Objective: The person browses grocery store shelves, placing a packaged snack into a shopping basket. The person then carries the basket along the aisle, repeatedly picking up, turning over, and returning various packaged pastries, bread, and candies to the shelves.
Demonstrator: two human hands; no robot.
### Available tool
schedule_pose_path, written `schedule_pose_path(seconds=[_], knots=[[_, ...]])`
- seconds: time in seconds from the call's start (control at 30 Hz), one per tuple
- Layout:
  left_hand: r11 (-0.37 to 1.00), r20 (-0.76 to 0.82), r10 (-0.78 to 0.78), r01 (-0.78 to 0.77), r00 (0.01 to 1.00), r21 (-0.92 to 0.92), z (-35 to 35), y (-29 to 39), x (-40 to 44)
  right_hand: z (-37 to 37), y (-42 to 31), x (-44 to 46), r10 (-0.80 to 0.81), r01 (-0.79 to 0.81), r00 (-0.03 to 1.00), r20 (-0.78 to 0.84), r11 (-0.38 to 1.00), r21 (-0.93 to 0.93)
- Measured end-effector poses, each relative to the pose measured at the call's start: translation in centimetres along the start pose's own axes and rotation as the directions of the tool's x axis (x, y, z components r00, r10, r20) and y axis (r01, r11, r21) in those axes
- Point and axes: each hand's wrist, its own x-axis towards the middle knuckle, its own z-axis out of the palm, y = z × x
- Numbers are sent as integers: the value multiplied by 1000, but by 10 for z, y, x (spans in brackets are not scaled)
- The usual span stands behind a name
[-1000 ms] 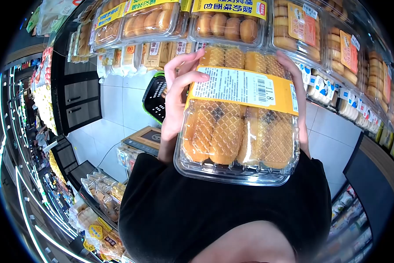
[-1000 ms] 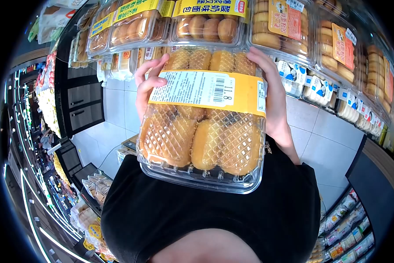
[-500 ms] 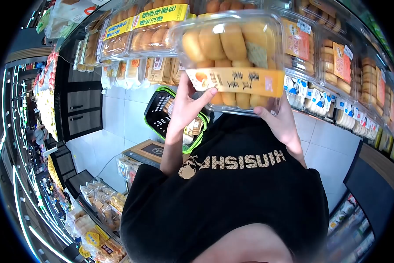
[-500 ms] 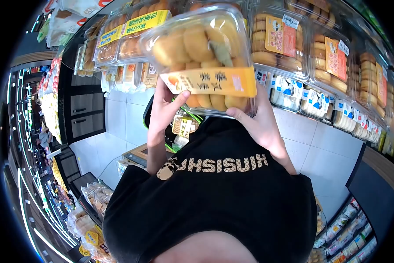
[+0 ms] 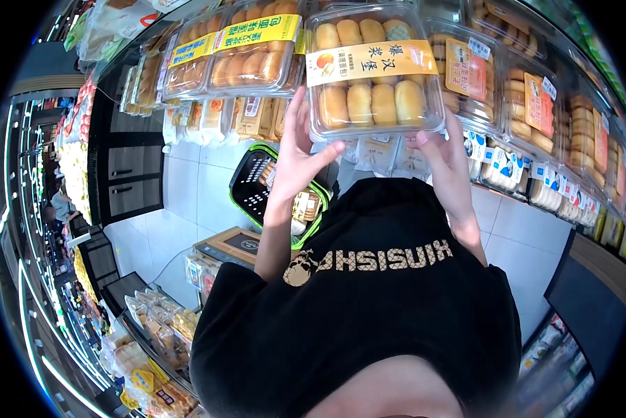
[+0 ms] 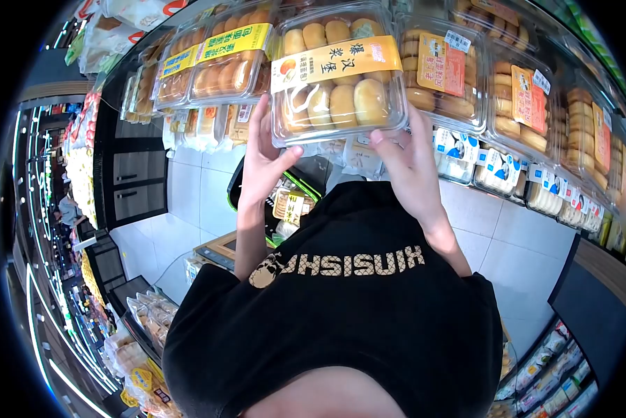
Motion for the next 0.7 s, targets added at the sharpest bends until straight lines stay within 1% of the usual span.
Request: schedule_pose_path(seconds=[0.1,0.13,0.17,0.23,0.27,0.33,0.43,0.5,0.57,0.63,0.67,0.7], knots=[[996,-123,-47,37,991,-82,-1,-11,6,0,13,3,40,-37,997,72,998,-48],[999,-156,4,-13,988,-52,-2,-18,8,1,17,5,38,-35,996,86,999,-33],[997,-202,-32,18,979,-73,-4,-22,8,3,21,5,37,-30,995,96,997,-69],[999,-260,13,-25,966,-45,-2,-29,10,6,26,5,36,-20,993,113,990,-139],[999,-279,25,-37,960,-38,0,-30,12,9,29,5,4,15,994,112,985,-174],[998,-310,51,-62,949,-26,2,-32,17,12,29,8,-33,58,992,125,978,-200],[999,-285,19,-26,958,-20,-2,-37,21,12,38,13,-74,98,990,119,974,-203],[999,-288,25,-30,957,-11,-1,-38,23,14,41,14,-108,130,988,111,966,-221],[999,-295,37,-38,955,4,-1,-38,22,16,40,8,-71,93,992,104,972,-217],[997,-384,73,-81,920,-4,4,-38,16,13,36,0,-8,34,993,121,975,-220],[996,-420,83,-88,904,6,4,-41,13,14,37,-8,-8,21,997,72,985,-172],[996,-449,80,-82,890,15,5,-45,7,13,40,-16,29,-9,993,113,984,-175]])
